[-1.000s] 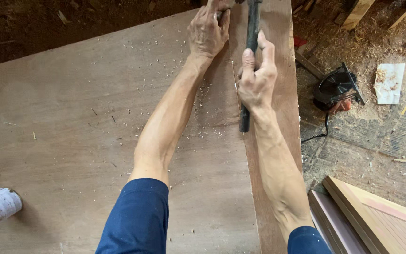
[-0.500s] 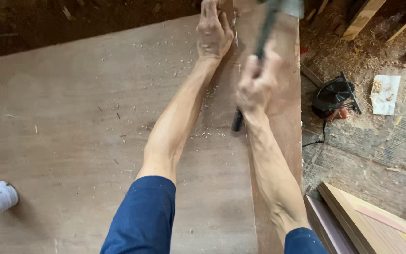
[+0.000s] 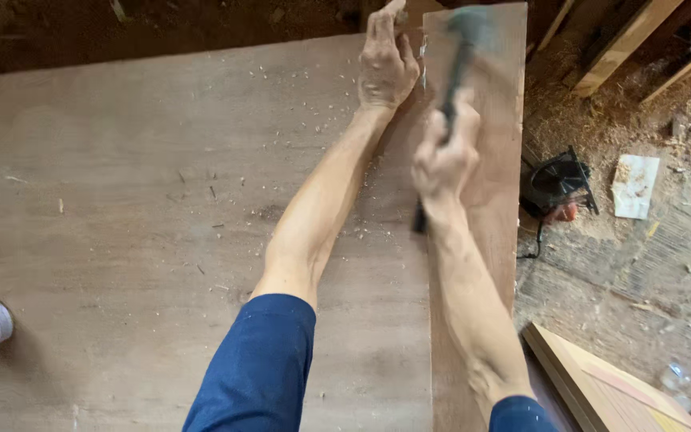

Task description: The person applies glue to a wooden strip, places a plywood sheet on top, and hammers nails along the edges to secure the pieces together. The person uses a hammer and nails to fasten the wood, then wipes the surface.

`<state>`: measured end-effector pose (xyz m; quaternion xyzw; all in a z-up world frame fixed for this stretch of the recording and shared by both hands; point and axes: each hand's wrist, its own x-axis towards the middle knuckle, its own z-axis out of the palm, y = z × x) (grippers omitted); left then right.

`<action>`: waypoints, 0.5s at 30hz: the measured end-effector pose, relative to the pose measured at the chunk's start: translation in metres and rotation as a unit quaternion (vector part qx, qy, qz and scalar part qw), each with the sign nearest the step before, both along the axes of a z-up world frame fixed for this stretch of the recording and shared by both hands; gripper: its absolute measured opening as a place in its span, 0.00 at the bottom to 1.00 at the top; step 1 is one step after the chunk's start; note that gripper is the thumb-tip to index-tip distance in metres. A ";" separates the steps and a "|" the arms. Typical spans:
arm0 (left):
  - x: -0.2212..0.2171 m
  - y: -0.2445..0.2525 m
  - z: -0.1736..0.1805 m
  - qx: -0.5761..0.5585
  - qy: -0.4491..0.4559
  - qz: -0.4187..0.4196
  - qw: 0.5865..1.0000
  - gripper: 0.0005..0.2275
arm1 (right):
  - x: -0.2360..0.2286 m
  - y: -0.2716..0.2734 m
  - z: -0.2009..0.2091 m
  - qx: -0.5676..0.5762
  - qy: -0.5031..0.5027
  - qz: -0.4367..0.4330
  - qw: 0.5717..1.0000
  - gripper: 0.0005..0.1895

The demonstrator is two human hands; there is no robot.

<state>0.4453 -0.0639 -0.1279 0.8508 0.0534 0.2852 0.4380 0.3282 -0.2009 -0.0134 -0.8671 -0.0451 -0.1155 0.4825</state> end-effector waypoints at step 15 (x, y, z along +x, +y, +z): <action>-0.001 -0.004 -0.012 0.020 -0.018 -0.006 1.000 0.21 | 0.006 -0.011 0.025 -0.081 0.041 0.010 0.996 0.21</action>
